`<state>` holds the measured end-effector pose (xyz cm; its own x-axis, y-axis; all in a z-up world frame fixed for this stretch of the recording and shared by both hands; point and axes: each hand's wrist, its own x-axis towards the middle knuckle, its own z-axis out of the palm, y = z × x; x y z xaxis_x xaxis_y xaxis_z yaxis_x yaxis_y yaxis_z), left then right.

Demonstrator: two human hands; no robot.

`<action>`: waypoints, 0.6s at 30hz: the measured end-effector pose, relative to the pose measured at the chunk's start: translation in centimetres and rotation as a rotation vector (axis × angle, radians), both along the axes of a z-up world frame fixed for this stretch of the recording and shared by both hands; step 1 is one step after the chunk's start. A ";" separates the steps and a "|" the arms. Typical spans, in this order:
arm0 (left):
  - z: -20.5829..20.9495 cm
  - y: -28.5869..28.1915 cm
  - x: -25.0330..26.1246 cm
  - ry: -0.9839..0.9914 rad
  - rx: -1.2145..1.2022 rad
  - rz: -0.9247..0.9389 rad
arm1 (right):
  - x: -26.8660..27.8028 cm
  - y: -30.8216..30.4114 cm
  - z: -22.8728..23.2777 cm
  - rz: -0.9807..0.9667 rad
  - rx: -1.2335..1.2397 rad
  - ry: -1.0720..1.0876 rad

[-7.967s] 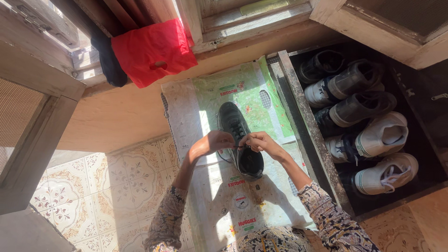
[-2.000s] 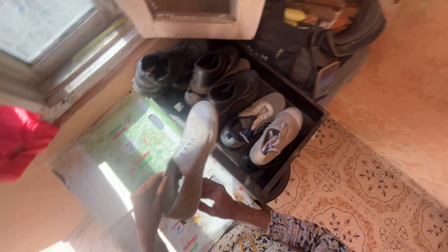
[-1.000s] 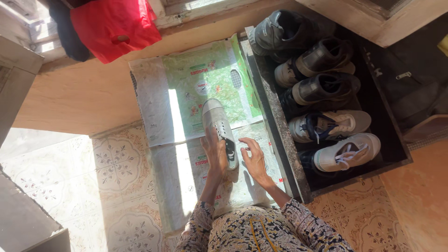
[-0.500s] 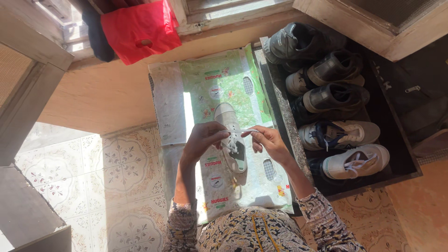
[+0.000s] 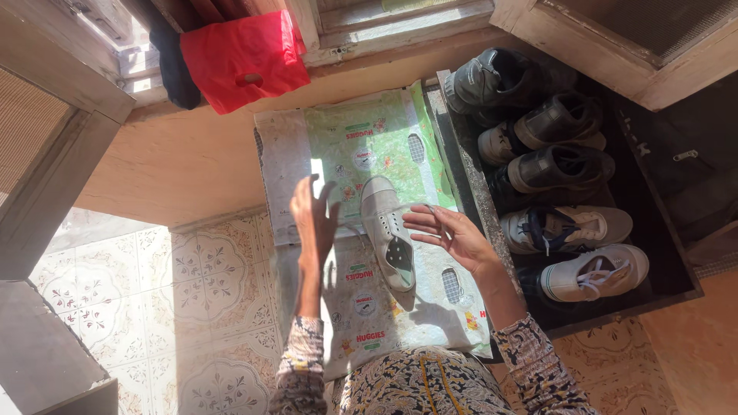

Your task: The person unlaces a black shoe and then a white shoe, removing the laces completely. They then re-lace both shoes by threading the laces through the eyelets and tying them. The shoes are placed on a patterned mat on the floor.

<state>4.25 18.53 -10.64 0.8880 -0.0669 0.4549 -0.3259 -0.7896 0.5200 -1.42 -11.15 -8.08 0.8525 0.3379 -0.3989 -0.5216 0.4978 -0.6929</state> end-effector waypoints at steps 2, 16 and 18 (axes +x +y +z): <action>0.8 -4.5 -2.8 -0.011 -0.171 -0.242 | 0.1 0.4 -2.2 0.005 0.042 0.054; 7.1 -3.9 0.2 0.049 -0.522 -0.270 | -0.9 3.3 -5.5 0.067 0.144 0.057; 9.0 1.1 4.5 -0.169 -0.470 -0.046 | -1.9 3.6 -6.0 0.011 -0.108 0.034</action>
